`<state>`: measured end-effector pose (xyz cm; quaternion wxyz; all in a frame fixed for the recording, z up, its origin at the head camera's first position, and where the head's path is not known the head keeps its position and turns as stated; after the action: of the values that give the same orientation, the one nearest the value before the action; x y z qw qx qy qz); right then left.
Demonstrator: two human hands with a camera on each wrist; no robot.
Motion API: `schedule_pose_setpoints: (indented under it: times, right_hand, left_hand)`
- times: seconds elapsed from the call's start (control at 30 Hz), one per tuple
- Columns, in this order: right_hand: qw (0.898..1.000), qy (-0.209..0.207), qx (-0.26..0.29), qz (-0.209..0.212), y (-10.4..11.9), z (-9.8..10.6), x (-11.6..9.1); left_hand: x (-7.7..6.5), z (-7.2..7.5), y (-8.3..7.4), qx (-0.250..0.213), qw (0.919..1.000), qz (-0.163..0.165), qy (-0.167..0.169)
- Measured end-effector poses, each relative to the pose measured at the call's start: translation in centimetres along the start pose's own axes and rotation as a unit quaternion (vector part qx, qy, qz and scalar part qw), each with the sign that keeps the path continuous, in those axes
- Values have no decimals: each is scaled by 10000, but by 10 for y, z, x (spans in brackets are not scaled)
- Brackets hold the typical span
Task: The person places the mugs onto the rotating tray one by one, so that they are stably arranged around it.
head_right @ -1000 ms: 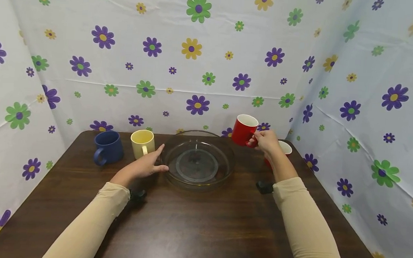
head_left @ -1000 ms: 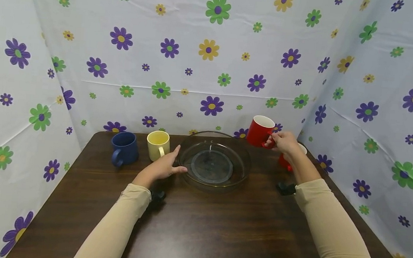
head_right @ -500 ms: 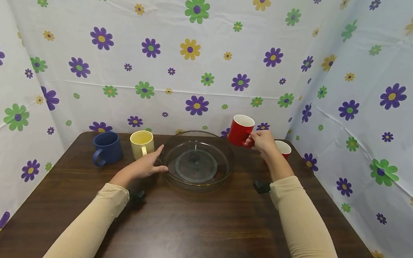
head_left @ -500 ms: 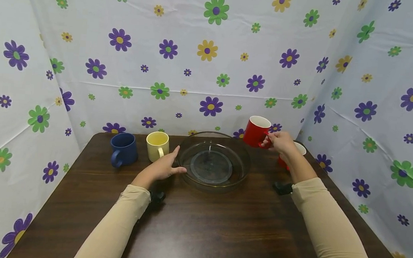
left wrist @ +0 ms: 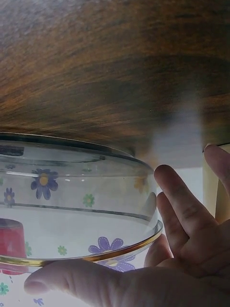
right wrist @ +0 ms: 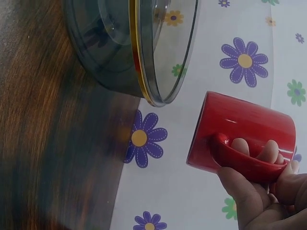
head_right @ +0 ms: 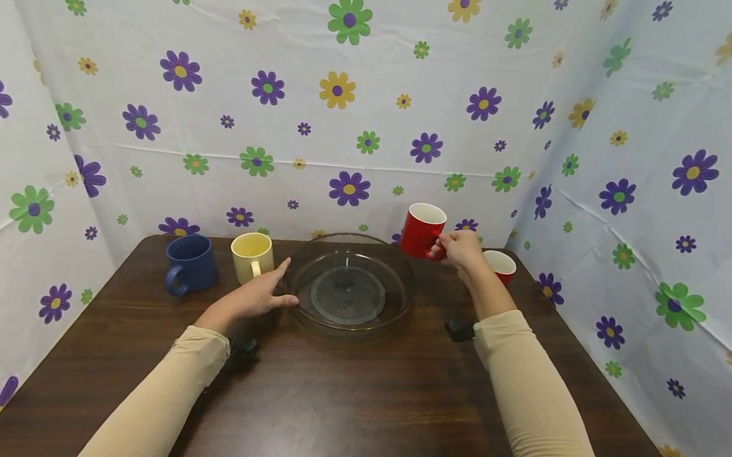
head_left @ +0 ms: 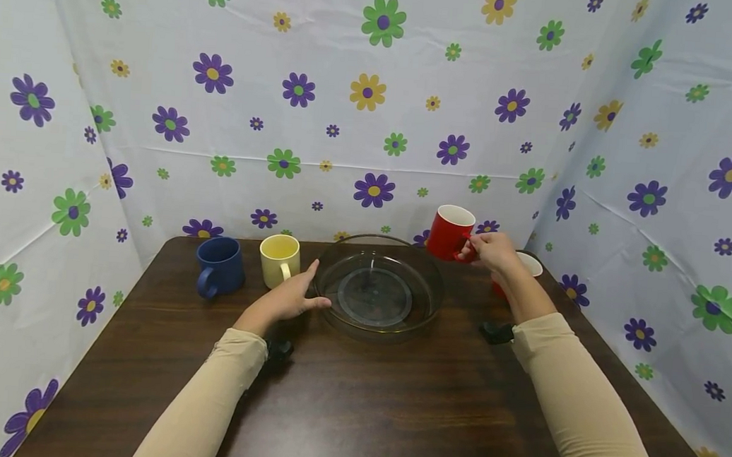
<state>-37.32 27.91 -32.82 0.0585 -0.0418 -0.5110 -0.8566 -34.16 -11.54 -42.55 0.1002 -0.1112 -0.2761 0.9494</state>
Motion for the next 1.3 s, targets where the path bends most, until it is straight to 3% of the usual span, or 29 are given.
schedule_pose_setpoints:
  times: [0.5,1.3]
  right_hand:
    - [9998,121,-127,97,1,-5,3]
    - [9995,280,52,153,2,-33,15]
  left_hand:
    - [5,-3,-4,-50,10000,-20,41]
    - [0,-1,0,-67,9999,125,82]
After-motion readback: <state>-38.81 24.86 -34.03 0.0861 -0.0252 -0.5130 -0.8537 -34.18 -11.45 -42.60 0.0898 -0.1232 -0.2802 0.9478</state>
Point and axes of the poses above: each hand's wrist, its own x-axis towards the middle knuckle, its own z-axis out of the back of the hand, y = z × x, the point moved 5 cm from there along x, towards the middle knuckle, and after that the axes turned 15 degrees about z, right-handed, at the moved point
